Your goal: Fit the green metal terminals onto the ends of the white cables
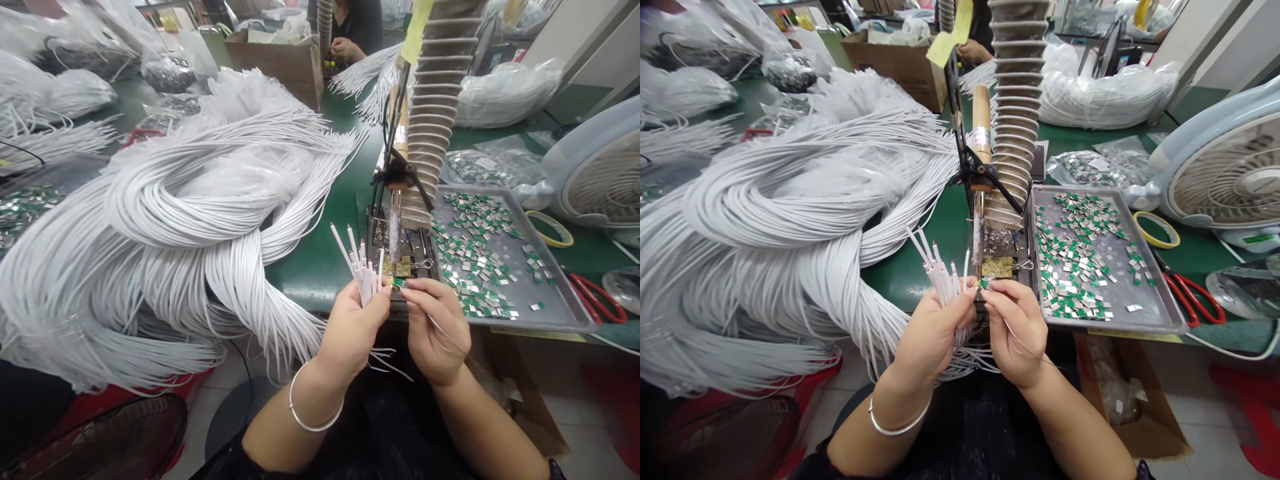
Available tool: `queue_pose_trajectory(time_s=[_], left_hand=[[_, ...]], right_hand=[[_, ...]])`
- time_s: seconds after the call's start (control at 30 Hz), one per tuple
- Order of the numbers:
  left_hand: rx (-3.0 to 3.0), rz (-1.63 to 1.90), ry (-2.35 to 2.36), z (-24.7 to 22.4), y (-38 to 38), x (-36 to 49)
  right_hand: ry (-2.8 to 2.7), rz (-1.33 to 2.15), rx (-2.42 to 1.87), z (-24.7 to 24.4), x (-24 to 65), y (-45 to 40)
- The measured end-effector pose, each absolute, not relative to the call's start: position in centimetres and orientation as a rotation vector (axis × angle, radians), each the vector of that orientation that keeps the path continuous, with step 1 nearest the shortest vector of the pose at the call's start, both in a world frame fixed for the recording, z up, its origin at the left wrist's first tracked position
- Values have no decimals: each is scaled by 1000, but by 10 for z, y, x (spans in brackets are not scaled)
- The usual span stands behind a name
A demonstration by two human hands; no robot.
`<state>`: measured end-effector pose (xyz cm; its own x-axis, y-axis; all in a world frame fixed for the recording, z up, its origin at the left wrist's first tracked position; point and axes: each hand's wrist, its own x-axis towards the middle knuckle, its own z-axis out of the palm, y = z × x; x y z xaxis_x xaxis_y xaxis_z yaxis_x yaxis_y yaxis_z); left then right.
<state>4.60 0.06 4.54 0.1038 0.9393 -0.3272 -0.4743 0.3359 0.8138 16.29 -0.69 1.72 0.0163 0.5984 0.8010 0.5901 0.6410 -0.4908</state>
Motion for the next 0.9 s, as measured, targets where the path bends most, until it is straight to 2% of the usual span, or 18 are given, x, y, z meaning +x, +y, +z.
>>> queue_pose_trajectory(time_s=[0.27, 0.53, 0.9], left_hand=[[625, 1099, 992, 40, -2, 39], [701, 1021, 1031, 29, -4, 29], [713, 994, 1031, 37, -2, 27]], right_hand=[[-1627, 204, -1004, 11, 167, -12], [-1769, 182, -1114, 16, 165, -7], [-1747, 179, -1069, 12, 162, -11]])
